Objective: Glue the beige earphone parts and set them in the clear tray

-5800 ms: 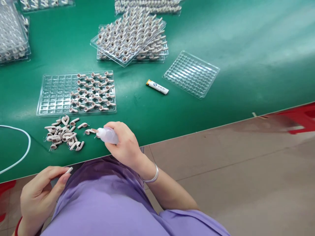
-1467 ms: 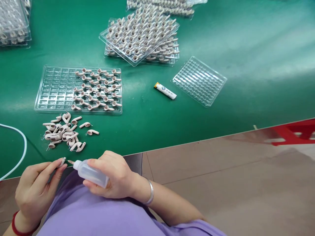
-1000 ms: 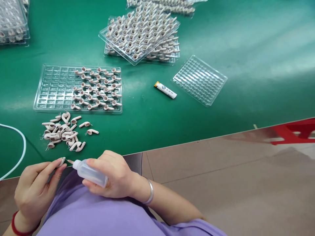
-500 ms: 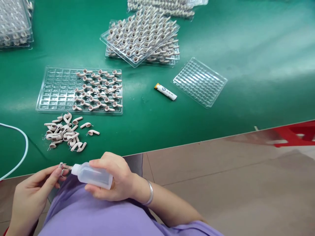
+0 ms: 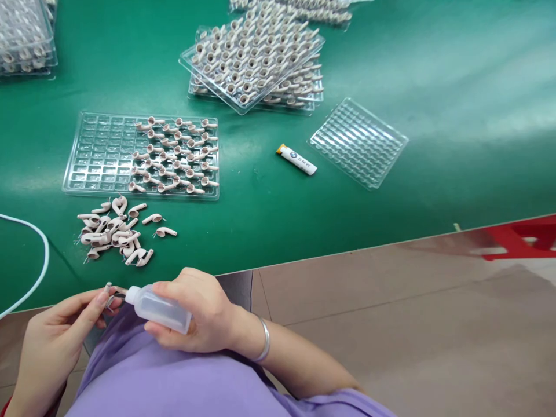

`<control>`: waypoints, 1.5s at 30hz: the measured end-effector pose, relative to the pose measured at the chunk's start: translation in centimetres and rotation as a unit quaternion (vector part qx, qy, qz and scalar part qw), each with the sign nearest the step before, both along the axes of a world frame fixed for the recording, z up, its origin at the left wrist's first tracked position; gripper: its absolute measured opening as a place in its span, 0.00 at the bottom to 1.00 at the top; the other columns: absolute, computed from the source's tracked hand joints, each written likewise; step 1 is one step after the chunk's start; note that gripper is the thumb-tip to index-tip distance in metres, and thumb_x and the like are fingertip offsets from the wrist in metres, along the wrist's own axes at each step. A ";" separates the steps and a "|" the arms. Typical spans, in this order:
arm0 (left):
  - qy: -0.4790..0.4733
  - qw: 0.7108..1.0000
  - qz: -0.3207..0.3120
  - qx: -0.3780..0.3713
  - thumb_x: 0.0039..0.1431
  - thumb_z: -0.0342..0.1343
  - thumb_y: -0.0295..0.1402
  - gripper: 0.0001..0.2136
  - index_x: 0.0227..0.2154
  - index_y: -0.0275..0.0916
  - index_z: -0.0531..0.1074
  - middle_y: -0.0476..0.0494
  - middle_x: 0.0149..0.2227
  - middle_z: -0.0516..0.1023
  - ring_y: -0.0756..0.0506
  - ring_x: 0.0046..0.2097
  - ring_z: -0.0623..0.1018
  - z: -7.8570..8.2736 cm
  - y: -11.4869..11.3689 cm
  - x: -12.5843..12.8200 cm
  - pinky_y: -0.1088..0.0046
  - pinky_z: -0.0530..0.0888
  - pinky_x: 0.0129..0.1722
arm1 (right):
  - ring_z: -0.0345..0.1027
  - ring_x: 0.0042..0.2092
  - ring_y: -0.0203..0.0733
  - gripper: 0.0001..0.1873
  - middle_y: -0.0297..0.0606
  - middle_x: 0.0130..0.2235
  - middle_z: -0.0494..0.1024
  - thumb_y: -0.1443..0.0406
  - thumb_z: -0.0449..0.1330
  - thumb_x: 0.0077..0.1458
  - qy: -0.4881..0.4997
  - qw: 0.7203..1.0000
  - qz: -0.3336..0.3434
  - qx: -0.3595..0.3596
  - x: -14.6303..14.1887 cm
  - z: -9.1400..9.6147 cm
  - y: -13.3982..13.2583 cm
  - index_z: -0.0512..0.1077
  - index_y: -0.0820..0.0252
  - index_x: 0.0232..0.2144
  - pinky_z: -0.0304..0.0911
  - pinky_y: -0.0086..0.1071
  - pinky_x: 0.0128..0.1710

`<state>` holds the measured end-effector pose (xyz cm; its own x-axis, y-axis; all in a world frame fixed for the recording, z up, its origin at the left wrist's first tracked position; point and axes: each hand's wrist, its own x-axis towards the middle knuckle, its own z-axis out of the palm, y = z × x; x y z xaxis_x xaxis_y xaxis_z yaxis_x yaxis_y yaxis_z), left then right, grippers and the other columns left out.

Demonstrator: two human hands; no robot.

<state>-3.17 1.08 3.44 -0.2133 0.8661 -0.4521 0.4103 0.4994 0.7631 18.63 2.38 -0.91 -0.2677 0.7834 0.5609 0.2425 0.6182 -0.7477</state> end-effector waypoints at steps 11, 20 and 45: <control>0.009 1.000 -0.005 0.007 0.47 0.64 0.48 0.15 0.31 0.43 0.82 0.45 0.30 0.84 0.47 0.29 0.80 0.0 0.0 -0.1 0.79 0.77 0.28 | 0.66 0.26 0.37 0.20 0.35 0.28 0.76 0.61 0.60 0.57 -0.012 1.000 -0.002 0.004 -0.1 0.0 0.0 0.65 0.61 0.50 0.64 0.32 0.27; -0.031 0.998 0.048 -0.005 0.43 0.66 0.48 0.17 0.31 0.40 0.82 0.42 0.29 0.84 0.45 0.27 0.80 -0.1 -0.3 0.4 0.73 0.78 0.28 | 0.65 0.28 0.37 0.23 0.39 0.34 0.76 0.60 0.62 0.56 0.037 0.997 -0.002 -0.068 0.6 0.6 -0.3 0.64 0.60 0.52 0.65 0.31 0.27; -0.286 0.942 0.100 -0.146 0.42 0.69 0.44 0.17 0.30 0.36 0.82 0.46 0.21 0.76 0.52 0.21 0.69 -3.5 -1.8 2.1 0.78 0.67 0.20 | 0.67 0.35 0.40 0.07 0.38 0.32 0.78 0.72 0.56 0.57 -0.102 0.992 -0.063 0.045 -2.4 -0.9 -0.9 0.68 0.59 0.39 0.63 0.35 0.36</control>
<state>-1.04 -0.76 -0.09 -0.0079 0.6552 -0.7554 -0.1515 0.7459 0.6486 16.19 1.48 -1.82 -0.2858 0.7670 0.5745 0.4626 0.6354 -0.6183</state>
